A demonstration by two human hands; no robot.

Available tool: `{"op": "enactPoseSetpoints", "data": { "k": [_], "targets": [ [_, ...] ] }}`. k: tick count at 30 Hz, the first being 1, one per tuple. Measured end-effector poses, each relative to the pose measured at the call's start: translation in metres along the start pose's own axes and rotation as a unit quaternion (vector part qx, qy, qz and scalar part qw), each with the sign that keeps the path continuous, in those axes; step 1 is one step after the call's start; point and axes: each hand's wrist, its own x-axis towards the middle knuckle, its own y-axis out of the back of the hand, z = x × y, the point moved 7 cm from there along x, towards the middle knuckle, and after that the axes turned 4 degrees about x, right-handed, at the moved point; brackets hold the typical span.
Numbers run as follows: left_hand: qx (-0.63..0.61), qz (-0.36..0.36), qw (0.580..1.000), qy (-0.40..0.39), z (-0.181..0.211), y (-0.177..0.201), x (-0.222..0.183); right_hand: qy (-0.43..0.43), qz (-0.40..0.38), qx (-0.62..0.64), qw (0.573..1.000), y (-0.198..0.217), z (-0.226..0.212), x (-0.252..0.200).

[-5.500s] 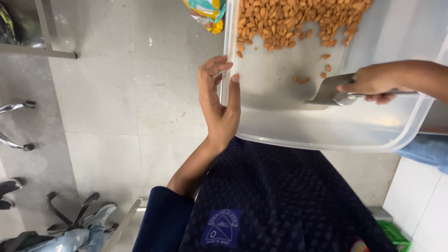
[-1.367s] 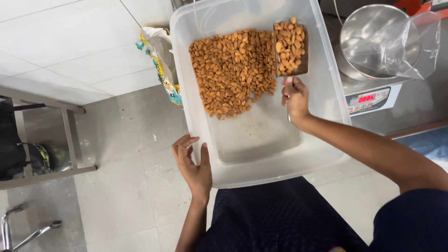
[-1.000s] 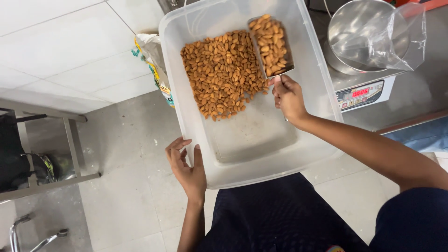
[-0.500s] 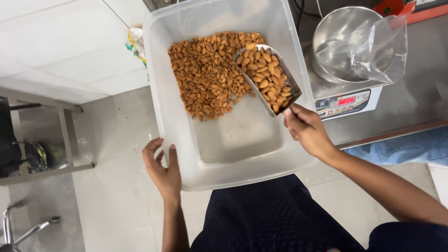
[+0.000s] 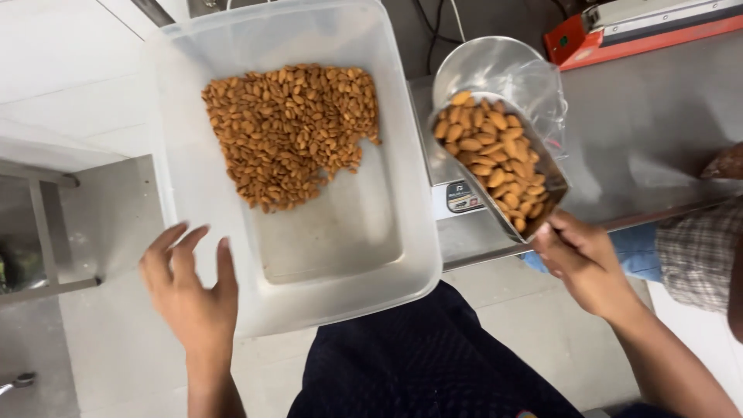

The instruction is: Scooping almonds from a large container into plastic bags and weighing them on a digital scale.

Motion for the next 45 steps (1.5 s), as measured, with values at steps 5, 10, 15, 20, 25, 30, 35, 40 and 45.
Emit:
{"op": "enactPoseSetpoints", "data": {
  "k": [5,10,15,20,25,30,35,40,45],
  "targets": [
    [-0.192,-0.110,0.963,-0.156,0.104,-0.034,0.041,0.031,0.032,-0.038,0.998,0.059,0.008,-0.014],
    [-0.240,-0.184,0.901,-0.311,0.213,-0.104,0.055,-0.006,0.061,-0.055,0.997,0.090,0.024,-0.007],
    [-0.165,-0.181,0.879,-0.410,0.289,-0.182,0.057,-0.011,0.070,-0.080,0.994,0.111,0.037,0.003],
    [-0.108,-0.230,0.865,-0.433,0.320,-0.210,0.060,-0.009,0.059,-0.075,0.995,0.124,0.045,0.011],
    [-0.107,-0.280,0.863,-0.406,0.318,-0.235,0.058,-0.006,0.048,-0.100,0.994,0.129,0.046,0.016],
    [-0.143,-0.242,0.870,-0.406,0.309,-0.235,0.057,-0.020,0.039,-0.114,0.993,0.125,0.036,0.023],
    [-0.213,-0.206,0.880,-0.372,0.307,-0.220,0.059,-0.019,0.035,-0.160,0.986,0.128,0.038,0.034],
    [-0.216,-0.193,0.897,-0.334,0.303,-0.214,0.061,-0.016,0.041,-0.192,0.980,0.137,0.035,0.042],
    [-0.198,-0.167,0.921,-0.291,0.298,-0.228,0.058,-0.025,0.046,-0.190,0.980,0.142,0.031,0.042]
  ]
}}
